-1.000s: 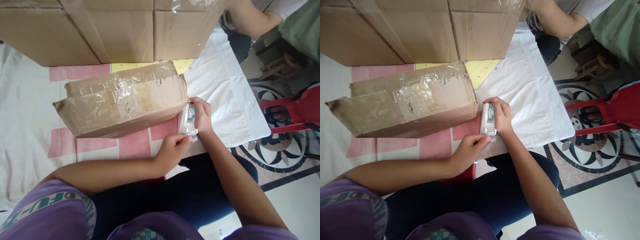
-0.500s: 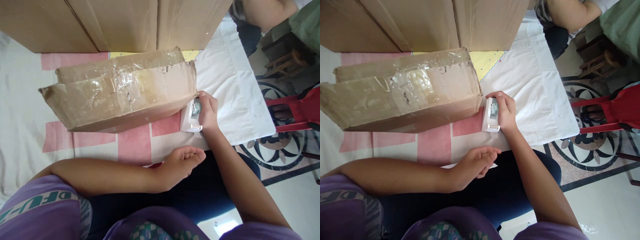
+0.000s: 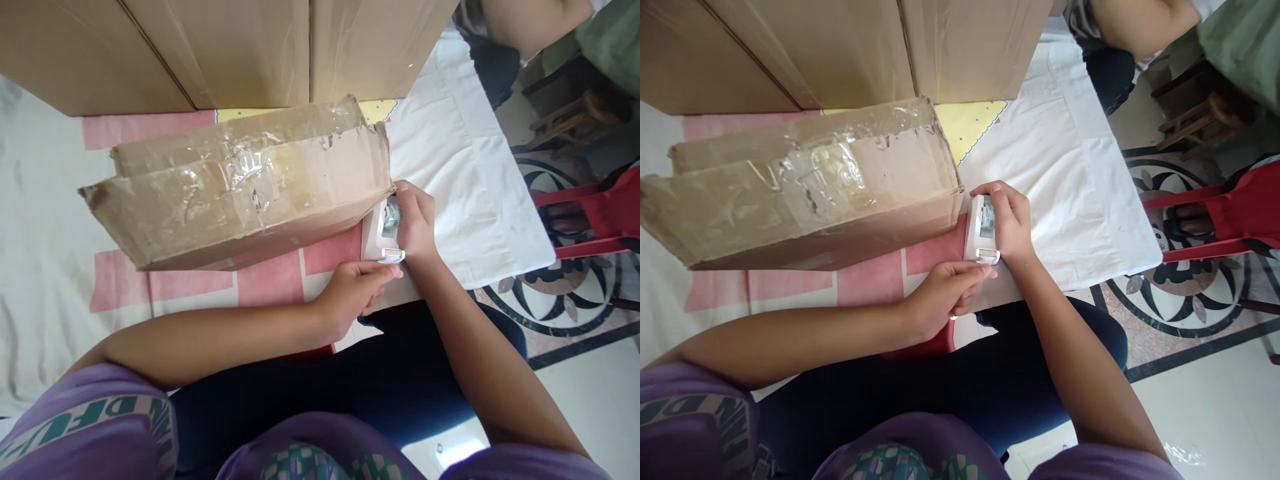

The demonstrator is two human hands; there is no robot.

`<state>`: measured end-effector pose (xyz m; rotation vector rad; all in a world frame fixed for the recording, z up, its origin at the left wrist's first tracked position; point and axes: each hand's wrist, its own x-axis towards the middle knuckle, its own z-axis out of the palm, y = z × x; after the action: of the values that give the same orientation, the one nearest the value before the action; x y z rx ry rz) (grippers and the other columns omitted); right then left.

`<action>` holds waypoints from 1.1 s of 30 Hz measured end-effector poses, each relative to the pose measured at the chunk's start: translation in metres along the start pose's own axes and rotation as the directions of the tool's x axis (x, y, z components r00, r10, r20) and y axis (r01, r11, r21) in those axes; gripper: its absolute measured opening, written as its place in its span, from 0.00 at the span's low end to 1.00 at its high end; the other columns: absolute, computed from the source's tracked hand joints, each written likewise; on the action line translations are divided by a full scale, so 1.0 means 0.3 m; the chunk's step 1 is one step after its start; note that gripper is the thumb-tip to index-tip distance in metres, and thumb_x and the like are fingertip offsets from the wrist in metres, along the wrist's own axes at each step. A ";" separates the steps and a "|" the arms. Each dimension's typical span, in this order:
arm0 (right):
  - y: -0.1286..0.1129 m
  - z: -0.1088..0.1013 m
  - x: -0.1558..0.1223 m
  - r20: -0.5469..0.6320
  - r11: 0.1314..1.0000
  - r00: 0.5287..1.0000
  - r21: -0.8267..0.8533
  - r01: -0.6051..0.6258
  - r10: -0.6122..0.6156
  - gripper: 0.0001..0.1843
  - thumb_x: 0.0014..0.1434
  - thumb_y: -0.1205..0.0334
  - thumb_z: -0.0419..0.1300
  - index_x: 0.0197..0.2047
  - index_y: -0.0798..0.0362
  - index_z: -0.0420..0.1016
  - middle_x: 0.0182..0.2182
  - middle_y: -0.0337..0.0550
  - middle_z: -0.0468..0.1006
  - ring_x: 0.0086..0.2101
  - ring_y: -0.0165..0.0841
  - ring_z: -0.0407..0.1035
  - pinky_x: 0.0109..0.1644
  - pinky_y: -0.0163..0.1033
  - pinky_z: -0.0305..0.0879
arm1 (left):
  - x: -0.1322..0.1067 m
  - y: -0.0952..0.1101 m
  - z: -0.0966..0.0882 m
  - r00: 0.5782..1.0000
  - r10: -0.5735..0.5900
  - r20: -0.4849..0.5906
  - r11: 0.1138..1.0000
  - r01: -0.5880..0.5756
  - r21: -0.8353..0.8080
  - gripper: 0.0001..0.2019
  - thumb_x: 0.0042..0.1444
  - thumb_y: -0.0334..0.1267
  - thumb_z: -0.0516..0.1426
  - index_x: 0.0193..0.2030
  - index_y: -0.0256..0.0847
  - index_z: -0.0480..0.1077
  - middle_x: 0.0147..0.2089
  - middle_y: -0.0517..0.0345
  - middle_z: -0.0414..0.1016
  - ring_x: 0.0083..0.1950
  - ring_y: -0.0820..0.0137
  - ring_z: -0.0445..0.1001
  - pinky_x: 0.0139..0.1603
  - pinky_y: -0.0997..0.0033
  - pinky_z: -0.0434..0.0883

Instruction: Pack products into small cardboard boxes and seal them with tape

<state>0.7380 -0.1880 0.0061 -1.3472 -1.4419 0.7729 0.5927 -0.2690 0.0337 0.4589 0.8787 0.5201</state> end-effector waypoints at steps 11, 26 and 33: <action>-0.001 0.005 0.004 -0.006 1.000 1.000 0.025 -0.004 0.004 0.26 0.70 0.43 0.51 0.30 0.51 0.75 0.25 0.38 0.69 0.28 0.32 0.65 0.33 0.38 0.61 | -0.008 -0.035 0.022 0.988 0.114 -0.109 0.990 -0.103 0.096 0.10 0.60 0.42 0.60 0.31 0.39 0.68 0.20 0.71 0.53 0.20 0.82 0.47 0.21 0.76 0.46; 0.012 0.008 0.001 0.015 0.999 1.000 -0.031 -0.009 0.009 0.27 0.70 0.42 0.48 0.34 0.51 0.77 0.28 0.40 0.73 0.30 0.33 0.67 0.36 0.40 0.65 | -0.011 -0.020 0.020 0.991 0.095 -0.093 0.988 -0.082 0.130 0.08 0.60 0.39 0.58 0.32 0.39 0.68 0.20 0.69 0.58 0.19 0.81 0.52 0.20 0.78 0.48; -0.081 -0.166 0.004 0.306 0.951 0.950 -0.309 0.033 0.066 0.29 0.62 0.42 0.61 0.62 0.45 0.71 0.60 0.47 0.73 0.55 0.48 0.69 0.59 0.55 0.68 | -0.008 -0.026 0.012 0.993 0.081 -0.089 0.988 -0.068 0.141 0.10 0.60 0.43 0.60 0.34 0.39 0.70 0.21 0.69 0.58 0.20 0.82 0.51 0.21 0.78 0.49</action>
<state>0.7761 -0.1996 0.0445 -1.5233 -1.8672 0.8224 0.5961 -0.2771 0.0328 0.5993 0.9955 0.5551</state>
